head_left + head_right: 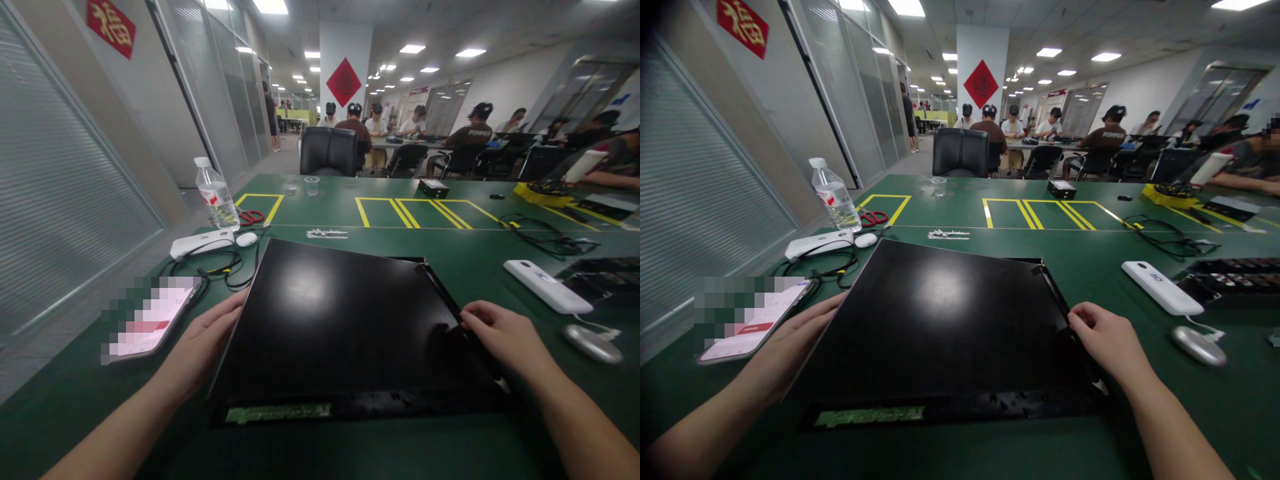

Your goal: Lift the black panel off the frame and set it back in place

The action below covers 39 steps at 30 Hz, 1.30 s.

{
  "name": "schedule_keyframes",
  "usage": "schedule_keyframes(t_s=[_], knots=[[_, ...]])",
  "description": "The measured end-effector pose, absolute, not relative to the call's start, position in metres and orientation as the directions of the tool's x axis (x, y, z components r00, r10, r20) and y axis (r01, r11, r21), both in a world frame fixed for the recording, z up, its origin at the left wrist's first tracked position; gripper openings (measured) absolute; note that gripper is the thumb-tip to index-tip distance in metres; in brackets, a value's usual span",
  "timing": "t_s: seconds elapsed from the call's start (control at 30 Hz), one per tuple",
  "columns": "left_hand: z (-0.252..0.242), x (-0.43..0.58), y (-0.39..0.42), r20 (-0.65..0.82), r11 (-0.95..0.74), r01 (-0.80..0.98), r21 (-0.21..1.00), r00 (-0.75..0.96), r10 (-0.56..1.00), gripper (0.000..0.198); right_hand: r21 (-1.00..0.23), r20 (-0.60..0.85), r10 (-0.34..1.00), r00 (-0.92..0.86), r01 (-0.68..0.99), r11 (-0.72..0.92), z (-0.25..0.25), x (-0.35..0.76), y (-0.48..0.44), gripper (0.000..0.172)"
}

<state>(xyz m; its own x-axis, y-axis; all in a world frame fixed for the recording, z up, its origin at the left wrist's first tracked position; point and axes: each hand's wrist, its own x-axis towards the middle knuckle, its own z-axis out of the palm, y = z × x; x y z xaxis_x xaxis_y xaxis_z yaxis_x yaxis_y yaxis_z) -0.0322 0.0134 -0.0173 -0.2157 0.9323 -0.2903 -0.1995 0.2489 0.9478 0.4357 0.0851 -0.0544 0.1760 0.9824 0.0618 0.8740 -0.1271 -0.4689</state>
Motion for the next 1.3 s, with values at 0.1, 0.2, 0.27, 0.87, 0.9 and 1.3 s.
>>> schedule_keyframes(t_s=[0.1,0.2,0.27,0.87,0.9,1.3], knots=[[-0.013,-0.027,0.011,-0.27,0.214,-0.308,0.927,-0.152,0.951,0.045,-0.471,0.061,0.983,0.174,0.873,-0.125,-0.054,0.436,0.085,0.032],[-0.013,-0.027,0.006,-0.206,0.158,-0.303,0.94,-0.133,0.97,0.054,-0.472,0.057,0.983,0.175,0.872,-0.128,-0.054,0.435,0.084,0.032],[-0.013,-0.027,0.004,-0.192,0.148,-0.286,0.947,-0.131,0.973,0.063,-0.47,0.066,0.983,0.17,0.875,-0.119,-0.054,0.435,0.084,0.032],[-0.015,-0.021,0.005,-0.187,0.156,-0.337,0.929,-0.061,0.98,0.069,-0.536,0.093,0.968,0.235,0.831,-0.15,-0.053,0.442,0.086,0.033],[-0.016,-0.021,0.005,-0.176,0.146,-0.338,0.93,-0.06,0.982,0.068,-0.539,0.098,0.963,0.251,0.827,-0.161,-0.053,0.443,0.087,0.033],[-0.02,-0.025,0.002,-0.128,0.099,-0.344,0.934,-0.064,0.99,0.065,-0.777,-0.07,0.951,0.302,0.581,-0.242,-0.059,0.45,0.095,0.035]])
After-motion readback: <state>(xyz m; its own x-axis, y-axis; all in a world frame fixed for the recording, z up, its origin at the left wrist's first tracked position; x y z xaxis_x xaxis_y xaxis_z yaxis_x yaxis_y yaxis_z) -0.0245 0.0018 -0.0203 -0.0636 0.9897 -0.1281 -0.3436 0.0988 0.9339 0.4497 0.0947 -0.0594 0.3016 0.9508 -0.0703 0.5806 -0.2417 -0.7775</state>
